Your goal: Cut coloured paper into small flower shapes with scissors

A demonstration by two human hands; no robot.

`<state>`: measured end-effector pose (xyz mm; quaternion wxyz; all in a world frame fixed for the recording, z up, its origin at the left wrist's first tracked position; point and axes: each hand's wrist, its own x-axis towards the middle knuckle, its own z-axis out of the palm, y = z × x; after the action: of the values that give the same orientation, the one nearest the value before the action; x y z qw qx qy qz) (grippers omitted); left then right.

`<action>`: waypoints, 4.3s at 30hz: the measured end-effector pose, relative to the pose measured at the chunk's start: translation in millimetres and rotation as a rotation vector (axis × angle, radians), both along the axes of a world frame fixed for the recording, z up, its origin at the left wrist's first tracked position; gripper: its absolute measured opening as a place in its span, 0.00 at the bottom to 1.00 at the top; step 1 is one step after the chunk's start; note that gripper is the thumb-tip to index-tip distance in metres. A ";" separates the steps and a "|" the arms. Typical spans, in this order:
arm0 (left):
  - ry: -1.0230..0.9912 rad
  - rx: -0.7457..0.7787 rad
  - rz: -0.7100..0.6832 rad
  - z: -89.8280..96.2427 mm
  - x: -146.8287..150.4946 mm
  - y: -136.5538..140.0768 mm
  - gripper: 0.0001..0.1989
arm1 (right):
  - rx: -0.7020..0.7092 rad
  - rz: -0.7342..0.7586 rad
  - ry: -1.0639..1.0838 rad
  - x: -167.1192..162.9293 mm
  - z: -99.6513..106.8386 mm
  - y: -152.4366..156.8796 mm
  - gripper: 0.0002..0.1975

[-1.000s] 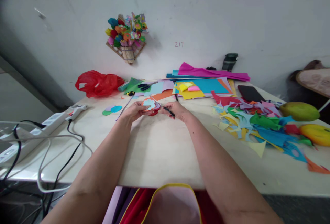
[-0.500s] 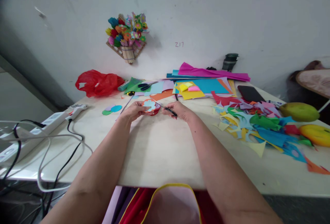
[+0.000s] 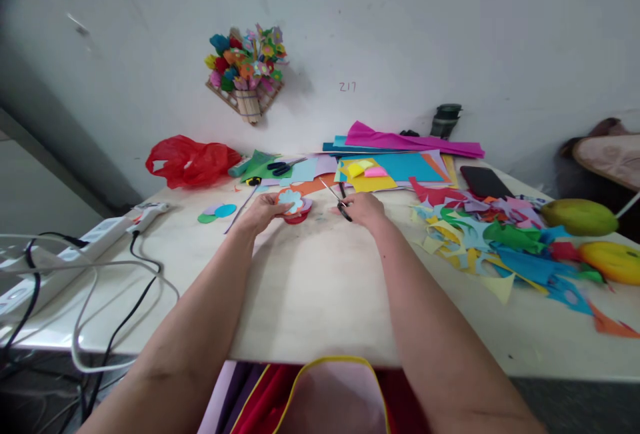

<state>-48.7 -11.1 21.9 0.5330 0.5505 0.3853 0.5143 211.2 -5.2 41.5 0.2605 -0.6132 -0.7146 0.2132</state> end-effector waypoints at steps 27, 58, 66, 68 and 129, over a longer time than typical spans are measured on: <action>0.192 -0.035 -0.109 4.6 24.4 -9.1 0.21 | -0.096 -0.012 -0.591 -15.9 22.7 -21.0 0.16; 0.109 -0.052 -0.114 0.9 42.9 -11.0 0.21 | -0.108 0.122 0.816 -42.9 -9.4 -5.5 0.07; -0.089 -0.092 -0.110 -6.4 53.3 -11.3 0.20 | -0.127 0.004 0.992 -54.2 -14.7 -5.3 0.11; -0.102 -0.104 -0.118 -7.3 54.4 -10.6 0.20 | -0.121 -0.015 1.021 -56.8 -15.4 -6.3 0.13; -0.375 -0.012 0.251 -14.1 32.2 7.1 0.19 | -0.042 -0.034 -0.219 -3.6 15.3 -9.0 0.14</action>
<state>-16.5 -4.0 7.7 0.5303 0.3899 0.3479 0.6676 207.7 -14.2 56.7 0.1714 -0.6503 -0.7236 0.1553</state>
